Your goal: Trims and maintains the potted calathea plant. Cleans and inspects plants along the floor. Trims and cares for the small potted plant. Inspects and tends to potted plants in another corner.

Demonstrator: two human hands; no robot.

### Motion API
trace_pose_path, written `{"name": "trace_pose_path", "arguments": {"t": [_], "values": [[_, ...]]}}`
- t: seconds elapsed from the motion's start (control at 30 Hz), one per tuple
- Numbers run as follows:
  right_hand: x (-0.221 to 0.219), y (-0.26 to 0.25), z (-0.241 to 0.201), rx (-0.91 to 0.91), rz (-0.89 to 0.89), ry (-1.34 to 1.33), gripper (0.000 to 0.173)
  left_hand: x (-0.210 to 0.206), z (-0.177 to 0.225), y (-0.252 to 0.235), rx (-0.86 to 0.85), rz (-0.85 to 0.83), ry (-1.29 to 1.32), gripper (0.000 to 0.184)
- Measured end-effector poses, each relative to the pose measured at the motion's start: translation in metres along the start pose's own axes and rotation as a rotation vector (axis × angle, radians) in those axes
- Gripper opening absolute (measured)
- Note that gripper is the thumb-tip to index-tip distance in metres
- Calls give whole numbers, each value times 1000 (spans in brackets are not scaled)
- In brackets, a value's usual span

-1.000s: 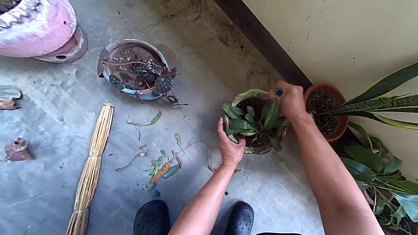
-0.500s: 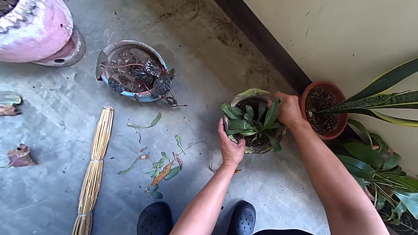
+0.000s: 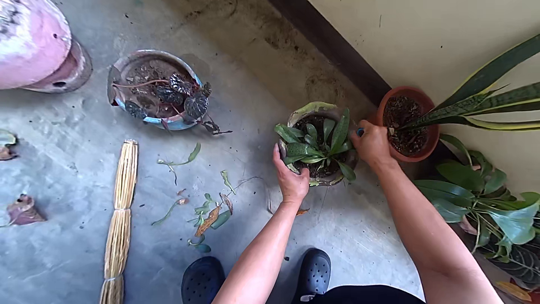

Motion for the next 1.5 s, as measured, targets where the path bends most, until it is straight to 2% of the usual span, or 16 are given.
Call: {"name": "trace_pose_path", "arguments": {"t": [0.17,0.27,0.33,0.4,0.5,0.57,0.6,0.67,0.73,0.77,0.83,1.0,1.2,1.27,1.4,1.5], "values": [[50,14,7,39,88,-115,26,1,3,-4,15,-16,-26,114],[93,56,0,273,222,-123,30,7,5,-7,7,-94,-18,116],[100,92,-22,461,221,-120,28,15,4,-12,2,-127,70,112],[70,116,-39,588,105,-102,22,21,2,-21,37,-137,171,103],[-9,118,-44,740,-79,-71,15,27,0,-28,51,-128,136,92],[-39,108,-42,793,-92,-69,16,26,0,-28,6,-106,69,88],[-44,104,-42,782,-79,-74,17,25,0,-30,-17,-90,49,86],[-49,111,-32,618,-19,-154,17,24,-6,-23,-38,-65,17,83],[-50,120,-21,413,121,-267,16,20,-5,-20,-42,-36,34,82],[-50,125,-19,373,191,-300,17,19,-3,-20,-32,-25,41,81],[-45,131,-22,439,270,-314,17,17,-1,-21,-18,-9,45,80],[-57,116,-44,760,125,-235,17,17,-6,-21,-33,-22,53,77],[-73,142,-47,623,385,-184,12,13,-4,-19,-15,40,89,74],[-69,139,-51,642,370,-222,13,13,-3,-20,-13,32,84,74],[-69,120,-63,657,226,-265,14,15,-6,-22,-54,-1,72,68],[-84,139,-79,678,315,-109,9,15,-8,-19,-45,3,63,66]]}}
Point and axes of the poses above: each hand's wrist, its own y-axis away from the middle knuckle, its own x-axis out of the back of the hand, z = x × y, the point moved 4 cm from there along -y, towards the middle knuckle, and after that the axes turned 2 degrees about -y, right-handed, at the moved point
